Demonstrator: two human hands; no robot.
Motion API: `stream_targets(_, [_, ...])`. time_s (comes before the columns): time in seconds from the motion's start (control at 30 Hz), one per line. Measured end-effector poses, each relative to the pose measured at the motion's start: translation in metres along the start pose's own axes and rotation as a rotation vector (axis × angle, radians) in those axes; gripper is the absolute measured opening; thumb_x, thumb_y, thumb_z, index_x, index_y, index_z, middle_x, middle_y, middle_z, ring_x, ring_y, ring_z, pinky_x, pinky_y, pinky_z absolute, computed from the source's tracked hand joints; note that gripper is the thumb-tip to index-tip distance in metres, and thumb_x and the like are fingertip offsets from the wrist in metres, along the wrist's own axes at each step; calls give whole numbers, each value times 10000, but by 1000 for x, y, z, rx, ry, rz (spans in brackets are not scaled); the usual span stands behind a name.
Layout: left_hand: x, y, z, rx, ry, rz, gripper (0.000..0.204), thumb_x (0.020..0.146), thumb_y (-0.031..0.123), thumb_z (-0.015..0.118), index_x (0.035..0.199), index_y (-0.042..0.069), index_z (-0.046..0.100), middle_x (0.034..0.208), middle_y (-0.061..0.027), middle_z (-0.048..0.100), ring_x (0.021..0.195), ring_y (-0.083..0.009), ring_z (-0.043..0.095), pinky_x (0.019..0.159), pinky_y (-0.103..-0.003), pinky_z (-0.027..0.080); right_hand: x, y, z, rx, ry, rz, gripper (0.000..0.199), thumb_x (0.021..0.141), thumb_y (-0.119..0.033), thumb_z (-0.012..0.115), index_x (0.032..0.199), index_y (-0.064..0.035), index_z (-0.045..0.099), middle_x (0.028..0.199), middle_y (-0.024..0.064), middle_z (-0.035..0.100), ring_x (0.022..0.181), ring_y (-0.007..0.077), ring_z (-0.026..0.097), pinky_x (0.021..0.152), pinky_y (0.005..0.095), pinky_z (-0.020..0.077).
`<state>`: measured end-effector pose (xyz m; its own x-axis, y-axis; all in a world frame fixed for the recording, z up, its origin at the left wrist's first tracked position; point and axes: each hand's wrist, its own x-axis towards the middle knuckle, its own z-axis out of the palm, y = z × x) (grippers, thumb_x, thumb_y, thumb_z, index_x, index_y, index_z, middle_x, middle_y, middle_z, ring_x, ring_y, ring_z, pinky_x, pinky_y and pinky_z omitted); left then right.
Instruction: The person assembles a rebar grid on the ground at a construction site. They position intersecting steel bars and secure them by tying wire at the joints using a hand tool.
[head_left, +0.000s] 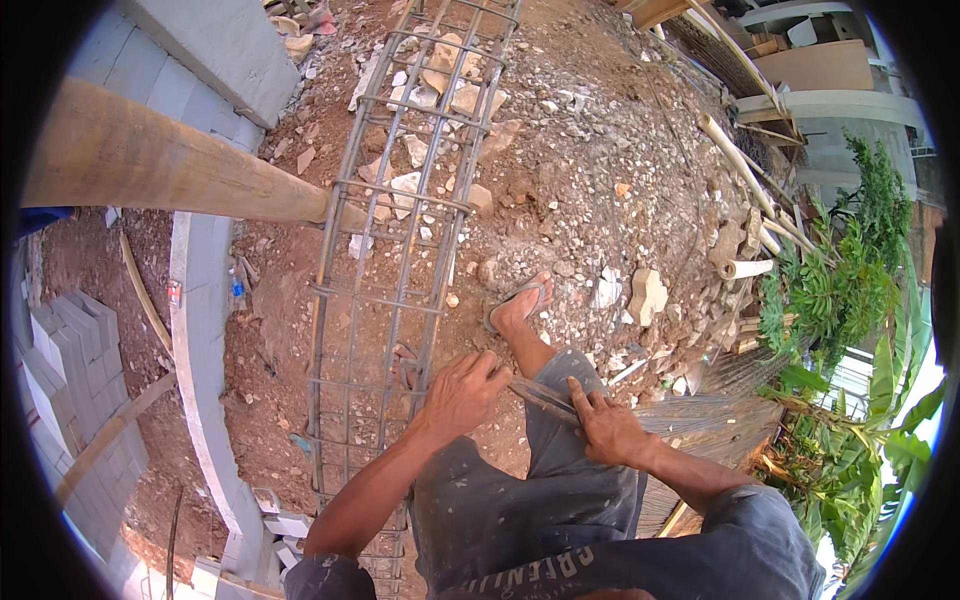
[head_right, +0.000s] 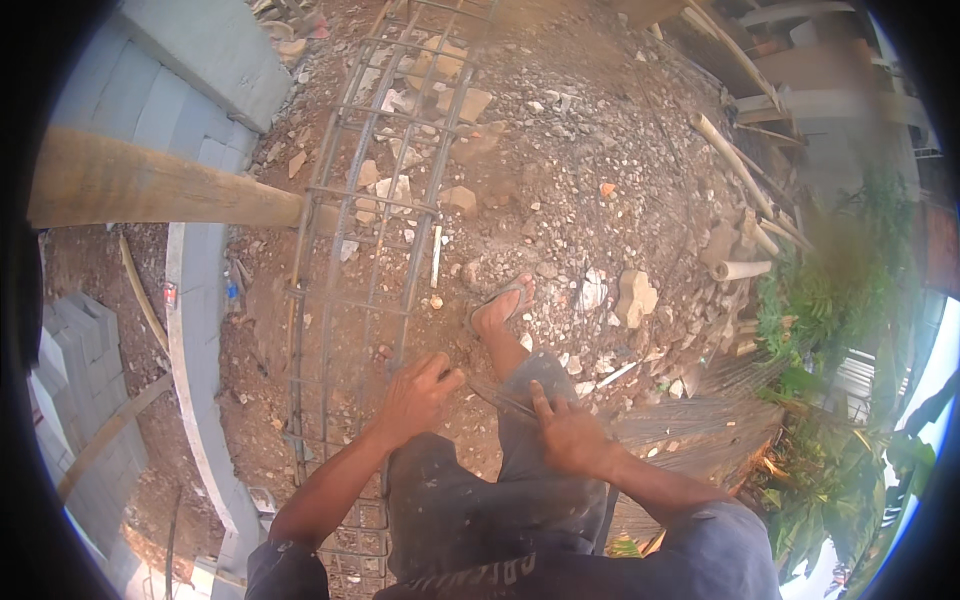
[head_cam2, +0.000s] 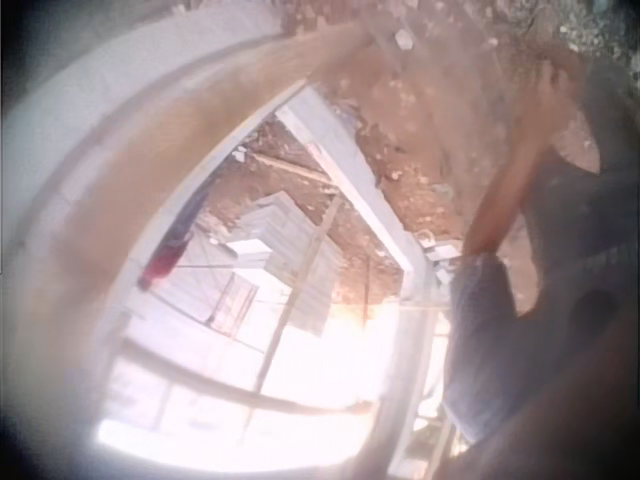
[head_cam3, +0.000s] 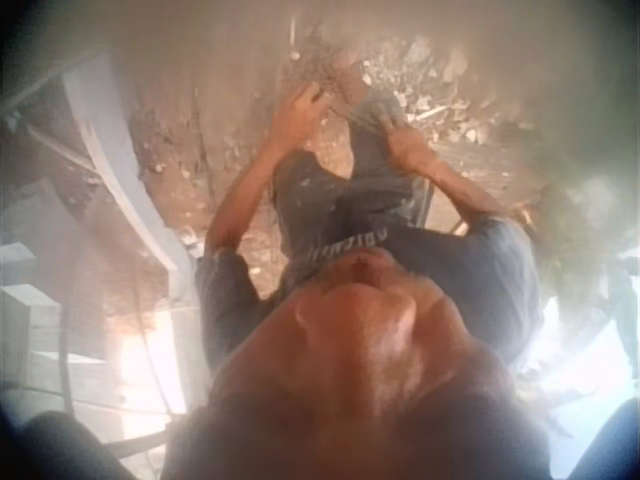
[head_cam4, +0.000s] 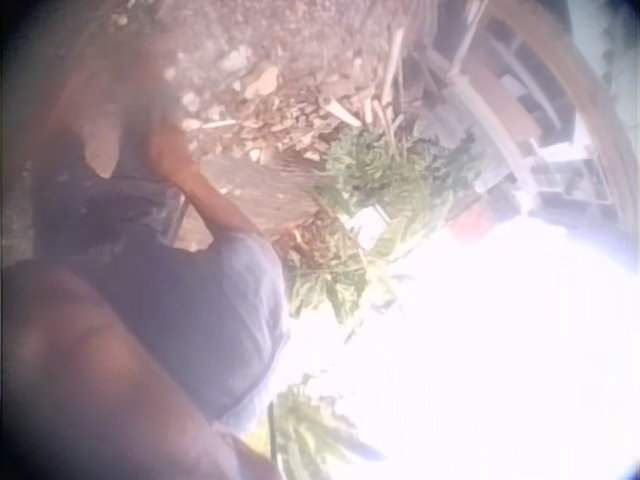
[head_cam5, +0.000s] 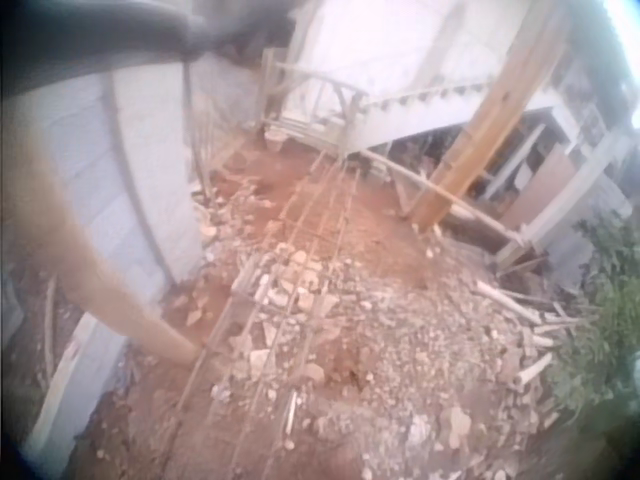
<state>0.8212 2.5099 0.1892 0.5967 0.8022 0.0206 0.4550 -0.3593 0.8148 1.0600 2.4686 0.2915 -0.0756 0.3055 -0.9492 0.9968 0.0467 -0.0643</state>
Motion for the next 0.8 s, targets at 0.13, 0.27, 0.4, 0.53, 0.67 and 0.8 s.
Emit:
stream_targets(0.13, [46, -31, 5, 74, -71, -27, 291, 697, 43, 646, 981, 46, 586, 932, -130, 529, 884, -310, 590, 732, -417, 493, 30, 50, 18, 77, 130, 214, 868, 802, -212, 648, 1483, 38, 172, 1189, 262, 528, 1141, 419, 518, 962, 476, 437])
stream_targets(0.27, [82, -79, 9, 209, 34, -77, 254, 733, 44, 640, 982, 49, 589, 944, -140, 538, 899, -326, 592, 726, -423, 495, 70, 117, 13, -16, 309, 302, 694, 794, -209, 655, 1364, 51, 356, 1167, 242, 525, 1142, 405, 491, 963, 465, 436])
stream_targets(0.4, [142, -108, 3, 228, 184, -307, 193, 795, 59, 628, 984, 43, 591, 924, -151, 557, 890, -356, 594, 735, -438, 492, 90, 196, 27, 257, 445, 541, 535, 777, -124, 646, 1251, 29, 452, 1206, 261, 497, 1172, 444, 481, 939, 497, 447])
stream_targets(0.53, [225, -128, 10, 193, 318, -266, 161, 832, 68, 617, 990, 40, 598, 896, -157, 569, 868, -375, 593, 752, -458, 485, 95, 265, 67, 480, 519, 668, 549, 780, -86, 613, 1274, 73, 436, 1140, 350, 562, 1067, 489, 551, 916, 494, 455])
stream_targets(0.67, [326, -168, 21, 315, 368, -51, 149, 848, 105, 615, 979, 35, 596, 960, -152, 597, 991, -361, 576, 849, -479, 445, 98, 309, 125, 611, 531, 593, 374, 789, -113, 634, 1098, 48, 497, 805, 239, 635, 744, 392, 643, 673, 454, 500])
stream_targets(0.8, [388, -228, 20, 526, 53, 74, 179, 826, 107, 586, 994, 51, 608, 1014, -139, 622, 1032, -332, 584, 858, -464, 455, 104, 326, 168, 844, 143, 474, 335, 798, -130, 579, 1108, -15, 525, 904, 255, 635, 835, 406, 649, 688, 474, 506])
